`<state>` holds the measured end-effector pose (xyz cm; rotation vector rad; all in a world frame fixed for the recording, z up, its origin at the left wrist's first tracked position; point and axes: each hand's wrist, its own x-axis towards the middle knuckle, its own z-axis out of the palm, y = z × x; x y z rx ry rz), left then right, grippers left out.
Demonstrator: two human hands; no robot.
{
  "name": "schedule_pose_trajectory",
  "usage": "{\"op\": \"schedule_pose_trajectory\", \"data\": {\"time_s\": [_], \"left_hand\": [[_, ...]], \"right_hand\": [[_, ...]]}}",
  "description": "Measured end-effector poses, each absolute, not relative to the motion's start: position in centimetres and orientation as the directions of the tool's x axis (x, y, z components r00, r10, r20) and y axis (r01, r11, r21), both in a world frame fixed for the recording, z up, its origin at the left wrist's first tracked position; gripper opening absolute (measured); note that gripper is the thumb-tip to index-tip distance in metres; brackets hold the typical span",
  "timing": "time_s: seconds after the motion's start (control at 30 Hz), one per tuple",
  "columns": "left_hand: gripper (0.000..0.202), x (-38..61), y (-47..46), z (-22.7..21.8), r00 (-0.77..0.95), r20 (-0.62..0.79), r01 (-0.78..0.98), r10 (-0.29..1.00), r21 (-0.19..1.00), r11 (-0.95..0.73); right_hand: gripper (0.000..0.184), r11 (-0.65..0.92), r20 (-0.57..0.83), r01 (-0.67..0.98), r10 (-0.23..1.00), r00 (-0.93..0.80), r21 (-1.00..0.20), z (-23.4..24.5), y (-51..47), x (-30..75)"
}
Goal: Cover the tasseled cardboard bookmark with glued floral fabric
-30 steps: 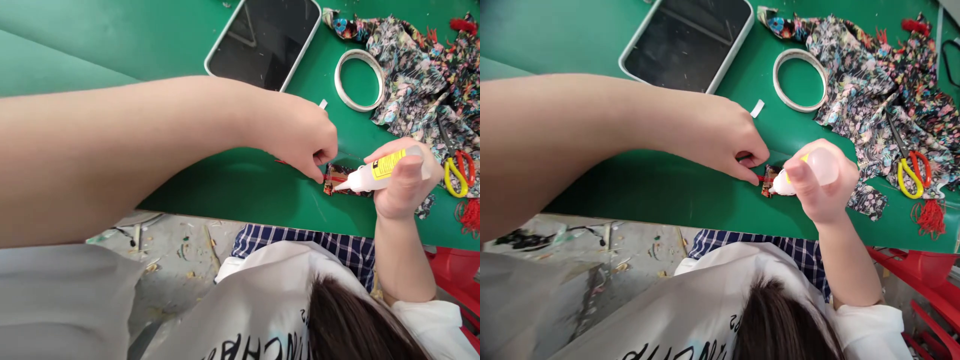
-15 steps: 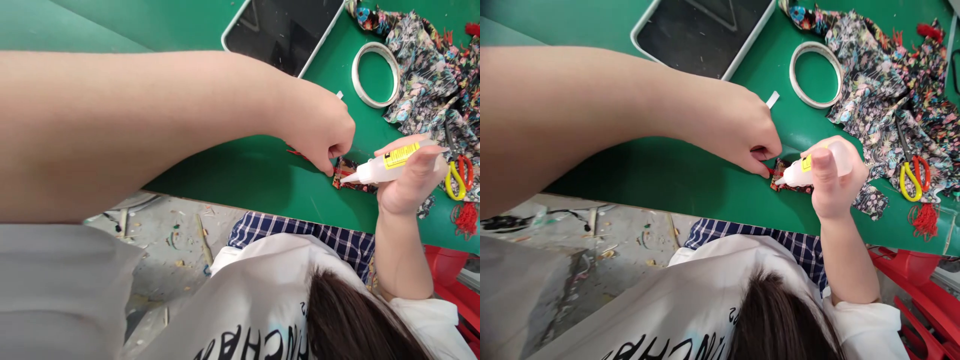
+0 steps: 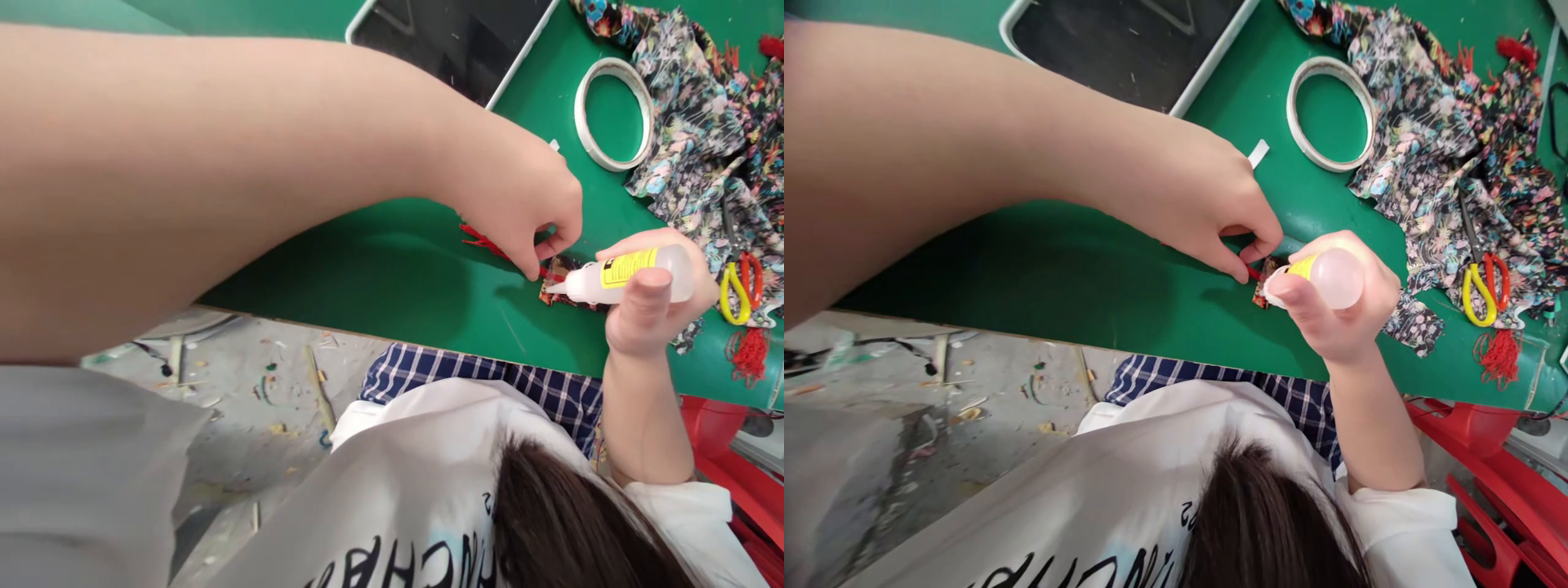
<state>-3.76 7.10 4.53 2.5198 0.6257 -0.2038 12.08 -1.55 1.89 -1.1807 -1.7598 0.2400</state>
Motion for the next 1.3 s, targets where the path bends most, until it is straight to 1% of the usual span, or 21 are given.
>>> {"op": "schedule_pose_trajectory", "data": {"time_s": [0.2,0.27,0.33,0.43,0.5,0.53,0.63,0.7,0.77,0.83,0.87,0.93,1.03,1.1,1.23,1.3], "left_hand": [[0.015,-4.0,7.3,4.1,0.893,-0.237,0.451,0.384,0.498,-0.741],[0.015,-3.9,7.4,3.9,0.892,-0.232,0.451,0.388,0.503,-0.737],[0.016,-3.8,7.4,4.0,0.891,-0.237,0.454,0.387,0.505,-0.734],[0.016,-3.8,7.4,4.2,0.897,-0.237,0.440,0.372,0.538,-0.719],[0.016,-3.9,7.5,4.3,0.902,-0.238,0.428,0.359,0.603,-0.673],[0.016,-4.0,7.5,4.4,0.902,-0.242,0.424,0.357,0.648,-0.632],[0.020,-4.2,7.5,4.3,0.917,-0.223,0.364,0.330,0.803,-0.472],[0.025,-4.1,7.3,4.1,0.944,-0.141,0.267,0.297,0.856,-0.442],[0.031,-3.8,7.1,3.6,0.947,-0.017,0.194,0.320,0.827,-0.528],[0.036,-3.5,6.8,3.1,0.920,0.081,0.205,0.383,0.733,-0.649],[0.038,-3.4,6.6,2.9,0.905,0.113,0.226,0.411,0.690,-0.687],[0.037,-3.3,6.2,2.7,0.889,0.133,0.260,0.438,0.641,-0.722],[0.028,-3.5,5.6,2.6,0.884,0.151,0.261,0.442,0.626,-0.735],[0.025,-3.8,5.4,2.6,0.875,0.200,0.232,0.441,0.625,-0.746],[0.029,-4.0,5.4,2.5,0.857,0.303,0.133,0.417,0.652,-0.746],[0.030,-4.0,5.7,2.5,0.859,0.290,0.119,0.421,0.688,-0.716]], "right_hand": [[0.044,0.534,0.609,0.628,0.785,-0.118,-0.567,1.9,-1.7,12.4],[0.044,0.518,0.598,0.632,0.794,-0.106,-0.577,2.0,-1.8,12.3],[0.045,0.486,0.586,0.612,0.809,-0.045,-0.624,2.2,-1.7,12.1],[0.048,0.374,0.501,0.512,0.855,0.133,-0.774,2.3,-1.2,12.1],[0.052,0.296,0.424,0.423,0.870,0.250,-0.857,2.1,-0.7,12.3],[0.054,0.266,0.393,0.393,0.872,0.290,-0.880,1.9,-0.5,12.4],[0.057,0.207,0.343,0.384,0.880,0.328,-0.900,1.6,0.0,12.8],[0.057,0.180,0.316,0.382,0.889,0.332,-0.906,1.6,0.0,12.9],[0.057,0.156,0.284,0.354,0.895,0.344,-0.922,1.7,-0.2,12.8],[0.055,0.127,0.246,0.326,0.901,0.356,-0.937,1.9,-0.4,12.6],[0.054,0.115,0.234,0.320,0.903,0.362,-0.940,2.0,-0.5,12.5],[0.051,0.105,0.228,0.322,0.899,0.373,-0.941,2.1,-0.7,12.3],[0.050,0.096,0.226,0.335,0.899,0.375,-0.937,2.2,-0.8,12.2],[0.050,0.077,0.212,0.344,0.902,0.375,-0.936,2.3,-0.8,12.2],[0.048,0.080,0.235,0.365,0.884,0.404,-0.927,2.4,-0.7,12.2],[0.048,0.085,0.246,0.368,0.875,0.416,-0.926,2.3,-0.6,12.3]]}}
